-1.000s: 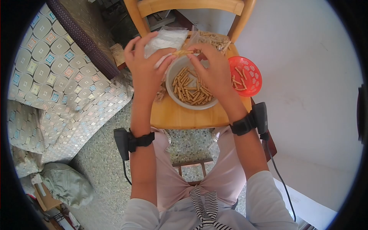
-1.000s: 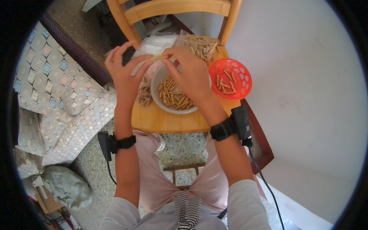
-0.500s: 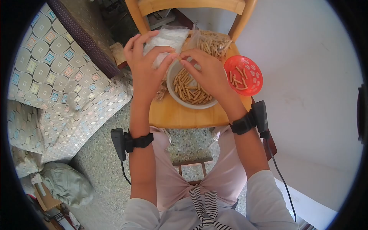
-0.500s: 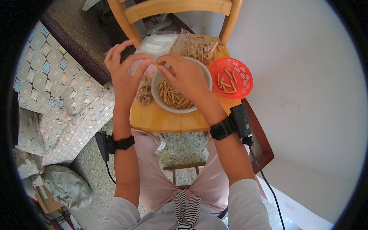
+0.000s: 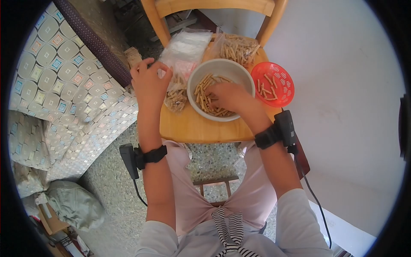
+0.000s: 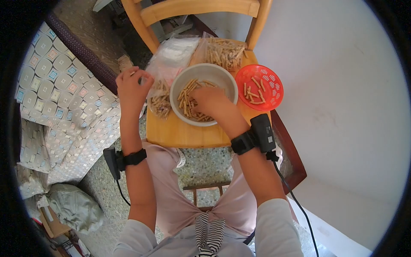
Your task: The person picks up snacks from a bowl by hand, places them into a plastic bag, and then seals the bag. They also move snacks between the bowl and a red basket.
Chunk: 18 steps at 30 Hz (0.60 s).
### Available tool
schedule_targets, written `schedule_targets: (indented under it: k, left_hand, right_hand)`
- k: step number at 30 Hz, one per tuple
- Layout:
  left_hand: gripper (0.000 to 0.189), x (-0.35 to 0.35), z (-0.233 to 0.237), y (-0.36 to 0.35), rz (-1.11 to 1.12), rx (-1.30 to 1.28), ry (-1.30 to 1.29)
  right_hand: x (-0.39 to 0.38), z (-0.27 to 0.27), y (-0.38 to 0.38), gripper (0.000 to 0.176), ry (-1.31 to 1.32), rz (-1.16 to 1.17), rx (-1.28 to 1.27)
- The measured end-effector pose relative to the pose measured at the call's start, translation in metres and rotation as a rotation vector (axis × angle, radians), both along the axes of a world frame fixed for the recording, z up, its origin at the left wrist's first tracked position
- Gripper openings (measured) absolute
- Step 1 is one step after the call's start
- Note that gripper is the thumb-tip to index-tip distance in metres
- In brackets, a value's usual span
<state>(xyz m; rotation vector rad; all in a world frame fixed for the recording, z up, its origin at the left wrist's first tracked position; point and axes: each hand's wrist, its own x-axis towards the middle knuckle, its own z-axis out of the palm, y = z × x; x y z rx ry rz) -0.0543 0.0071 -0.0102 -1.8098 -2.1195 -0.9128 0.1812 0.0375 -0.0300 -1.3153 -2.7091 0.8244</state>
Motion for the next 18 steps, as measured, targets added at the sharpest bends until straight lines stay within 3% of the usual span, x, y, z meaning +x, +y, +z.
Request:
schedule_targets:
  k: [3,9,18]
  left_hand:
    - [0.016,-0.002,-0.002,0.001,0.006,-0.125,-0.052]
    - [0.014,-0.002,0.01,-0.002,0.009,-0.026,0.009]
    - [0.022,-0.001,0.005,0.001,-0.066,-0.109,-0.04]
  right_hand:
    - [-0.002,-0.004,0.001,0.032,0.047,0.04,0.054]
    - [-0.006,-0.002,-0.002,0.026,0.009,0.012,0.082]
    - [-0.012,-0.016,-0.002,0.025,-0.094,-0.022,0.155]
